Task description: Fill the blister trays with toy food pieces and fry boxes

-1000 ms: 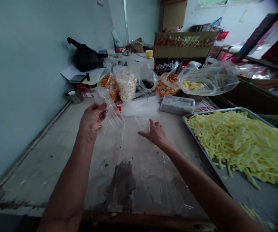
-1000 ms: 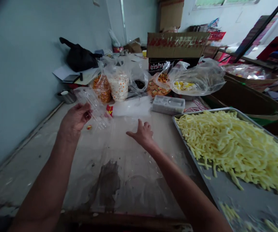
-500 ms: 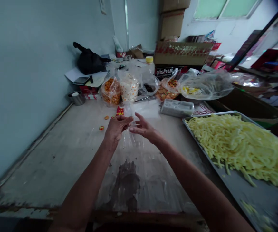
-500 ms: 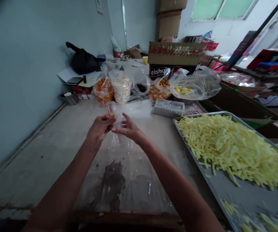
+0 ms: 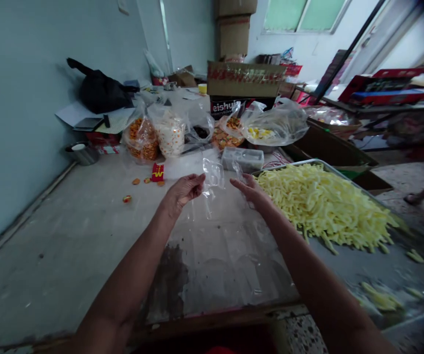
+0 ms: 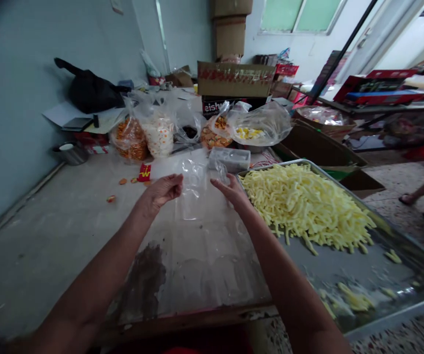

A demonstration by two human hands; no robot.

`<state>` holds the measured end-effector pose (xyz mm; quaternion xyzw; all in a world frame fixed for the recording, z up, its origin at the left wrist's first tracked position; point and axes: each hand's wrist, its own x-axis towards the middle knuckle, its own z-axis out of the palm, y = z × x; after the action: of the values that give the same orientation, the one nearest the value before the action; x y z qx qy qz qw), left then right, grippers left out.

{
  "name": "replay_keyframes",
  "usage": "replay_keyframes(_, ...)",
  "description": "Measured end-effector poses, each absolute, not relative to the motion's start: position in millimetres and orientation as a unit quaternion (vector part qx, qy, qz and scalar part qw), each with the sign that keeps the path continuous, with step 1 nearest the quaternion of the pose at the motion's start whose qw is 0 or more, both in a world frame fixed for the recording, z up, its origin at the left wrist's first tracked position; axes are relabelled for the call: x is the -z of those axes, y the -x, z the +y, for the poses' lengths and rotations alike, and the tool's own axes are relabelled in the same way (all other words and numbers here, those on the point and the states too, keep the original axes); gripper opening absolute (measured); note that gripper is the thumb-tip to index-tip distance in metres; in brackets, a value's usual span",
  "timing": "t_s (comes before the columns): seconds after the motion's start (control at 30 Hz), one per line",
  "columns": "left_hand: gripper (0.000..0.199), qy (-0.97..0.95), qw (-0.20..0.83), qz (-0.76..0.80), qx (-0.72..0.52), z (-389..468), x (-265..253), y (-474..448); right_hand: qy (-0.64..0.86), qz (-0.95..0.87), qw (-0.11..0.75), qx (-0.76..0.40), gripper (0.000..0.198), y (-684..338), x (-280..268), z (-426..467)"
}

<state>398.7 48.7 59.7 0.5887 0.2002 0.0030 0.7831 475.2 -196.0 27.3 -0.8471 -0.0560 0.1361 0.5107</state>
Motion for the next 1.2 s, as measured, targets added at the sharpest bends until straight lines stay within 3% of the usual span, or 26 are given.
replay_keyframes(0.17,0.031,-0.713,0.648,0.267,-0.003,27,-23,-421,0.963,-0.055,0.256,-0.055,0.088,-477,-8,-181)
replay_keyframes(0.23,0.046,-0.78,0.557,0.28,-0.042,29,-24,-416,0.98,-0.062,0.183,-0.044,0.084,-473,-4,-173)
replay_keyframes(0.3,0.059,-0.889,0.382,0.245,-0.067,29,-28,-405,0.988,-0.072,0.13,-0.03,0.082,-470,-3,-169)
replay_keyframes(0.4,0.038,-0.993,0.098,0.063,-0.015,22,-29,-384,0.99,-0.098,0.096,-0.017,0.071,-468,-3,-172)
replay_keyframes(0.47,0.023,-0.998,0.039,-0.034,0.027,17,-24,-369,0.989,-0.125,0.082,-0.008,0.056,-468,-4,-176)
replay_keyframes(0.57,0.016,-0.999,0.013,-0.052,0.011,21,-16,-354,0.981,-0.175,0.075,-0.022,0.041,-464,-6,-180)
replay_keyframes(0.73,0.014,-0.999,0.026,-0.021,-0.019,39,-23,-351,0.971,-0.219,0.084,-0.046,0.053,-456,-17,-175)
replay_keyframes(0.8,0.017,-0.998,0.042,-0.03,-0.034,43,-29,-357,0.973,-0.217,0.076,-0.032,0.049,-468,-26,-177)
replay_keyframes(1.0,0.022,-0.994,0.081,-0.046,-0.055,37,-38,-392,0.968,-0.232,0.011,0.097,0.026,-569,-55,-192)
replay_keyframes(1.2,0.023,-0.984,0.167,-0.013,-0.06,31,-36,-445,0.943,-0.331,-0.028,0.014,0.016,-648,-52,-201)
